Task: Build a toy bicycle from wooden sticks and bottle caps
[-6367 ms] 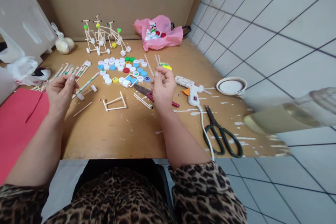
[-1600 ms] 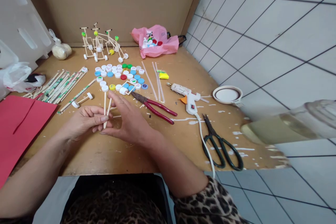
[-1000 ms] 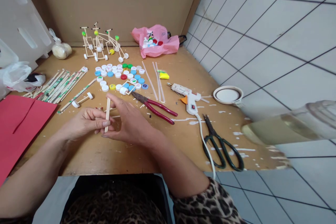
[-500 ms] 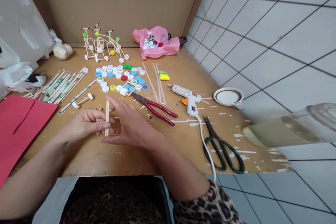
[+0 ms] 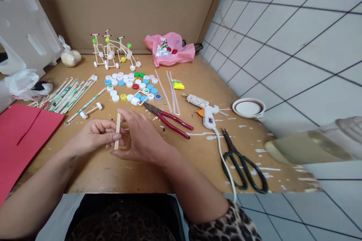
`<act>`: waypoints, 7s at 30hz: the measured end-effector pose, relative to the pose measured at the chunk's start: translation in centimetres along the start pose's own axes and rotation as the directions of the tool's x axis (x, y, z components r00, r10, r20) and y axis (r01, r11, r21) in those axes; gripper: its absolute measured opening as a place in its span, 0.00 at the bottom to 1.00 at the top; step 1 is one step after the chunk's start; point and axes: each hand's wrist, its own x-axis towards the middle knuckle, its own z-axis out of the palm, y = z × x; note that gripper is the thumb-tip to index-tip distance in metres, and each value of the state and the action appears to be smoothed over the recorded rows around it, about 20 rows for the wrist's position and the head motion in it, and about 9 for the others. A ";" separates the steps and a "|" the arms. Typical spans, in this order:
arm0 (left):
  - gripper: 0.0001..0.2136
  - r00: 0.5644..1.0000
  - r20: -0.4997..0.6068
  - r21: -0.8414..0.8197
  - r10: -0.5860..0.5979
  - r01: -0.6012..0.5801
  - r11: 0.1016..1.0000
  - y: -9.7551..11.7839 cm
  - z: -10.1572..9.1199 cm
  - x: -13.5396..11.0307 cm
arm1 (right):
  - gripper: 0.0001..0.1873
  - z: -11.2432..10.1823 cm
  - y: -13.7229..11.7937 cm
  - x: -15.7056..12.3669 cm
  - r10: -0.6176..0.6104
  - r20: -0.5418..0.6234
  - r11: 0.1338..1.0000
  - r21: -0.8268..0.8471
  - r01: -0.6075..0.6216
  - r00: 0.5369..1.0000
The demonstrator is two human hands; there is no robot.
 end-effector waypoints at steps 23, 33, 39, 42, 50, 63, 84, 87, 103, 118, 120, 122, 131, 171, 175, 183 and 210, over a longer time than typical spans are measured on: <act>0.10 0.994 0.031 0.138 0.107 -0.110 0.984 -0.6 0.6 -0.2 | 0.07 -1.0 -0.7 1.1 0.323 0.063 0.600 0.758 -0.256 0.944; 0.08 0.898 -0.229 0.479 0.375 -0.232 0.847 -0.4 -0.4 -0.3 | 0.19 -1.7 0.9 1.5 0.672 -0.031 0.311 0.918 -0.244 0.740; 0.09 0.610 -0.528 0.689 0.591 -0.100 0.718 -0.2 -4.7 -0.6 | 0.20 -2.5 2.8 2.0 0.698 -0.045 0.218 0.964 -0.153 0.715; 0.11 0.635 -0.622 0.664 0.458 0.119 0.738 -0.2 -6.6 -1.4 | 0.19 -2.6 3.3 1.9 0.703 -0.023 0.187 0.970 -0.153 0.710; 0.17 0.667 -0.688 0.697 0.286 0.497 0.517 -1.7 -8.3 -2.5 | 0.18 -2.7 3.7 2.0 0.745 0.004 0.137 0.978 -0.159 0.667; 0.17 0.733 -0.633 0.767 0.247 0.553 0.325 -2.2 -7.9 -1.1 | 0.17 -2.2 3.5 2.1 0.716 0.037 0.133 0.973 -0.188 0.697; 0.14 0.972 -0.186 0.277 0.145 -0.090 0.957 -1.9 -2.3 -3.2 | 0.17 -3.2 4.3 2.0 0.759 0.027 0.115 0.978 -0.176 0.650; 0.12 0.976 -0.144 0.392 0.160 -0.092 0.915 -3.5 -1.1 -3.1 | 0.16 -3.1 4.4 2.1 0.768 0.047 0.098 0.977 -0.189 0.639; 0.12 0.869 -0.413 0.520 0.273 -0.022 0.854 -4.5 -1.6 -3.0 | 0.19 -2.3 4.7 2.1 0.772 0.092 0.044 0.979 -0.197 0.628; 0.12 0.766 -0.581 0.055 -0.274 0.373 0.926 -1.9 -2.2 0.0 | 0.20 -2.2 4.4 2.1 0.770 0.124 -0.011 0.983 -0.181 0.626; 0.12 0.764 -0.569 0.034 -0.304 0.391 0.920 -1.9 -2.2 0.2 | 0.19 -2.2 4.4 2.1 0.768 0.130 -0.018 0.983 -0.181 0.627; 0.12 0.765 -0.561 0.017 -0.315 0.391 0.920 -1.7 -2.1 0.4 | 0.19 -2.2 4.3 2.2 0.768 0.135 -0.025 0.983 -0.181 0.626; 0.12 0.783 -0.526 0.008 -0.333 0.396 0.918 -1.3 -1.6 0.9 | 0.18 -2.3 4.1 2.2 0.769 0.143 -0.035 0.983 -0.182 0.623; 0.07 0.758 -0.652 0.091 -0.023 0.108 0.990 -1.5 -8.9 6.2 | 0.17 -2.2 4.2 2.1 0.757 0.156 0.019 0.965 -0.260 0.635; 0.08 0.756 -0.654 0.112 -0.022 0.125 0.986 -1.4 -9.3 6.5 | 0.17 -2.2 4.3 2.0 0.764 0.161 0.008 0.966 -0.258 0.625; 0.04 0.772 -0.635 0.144 -0.010 0.131 0.981 -1.6 -9.5 6.2 | 0.19 -2.1 4.5 1.9 0.757 0.189 0.000 0.957 -0.289 0.625; 0.07 0.826 -0.563 0.426 0.016 0.273 0.862 -1.0 -11.6 4.2 | 0.16 -1.6 4.6 1.9 0.760 0.209 0.010 0.943 -0.332 0.615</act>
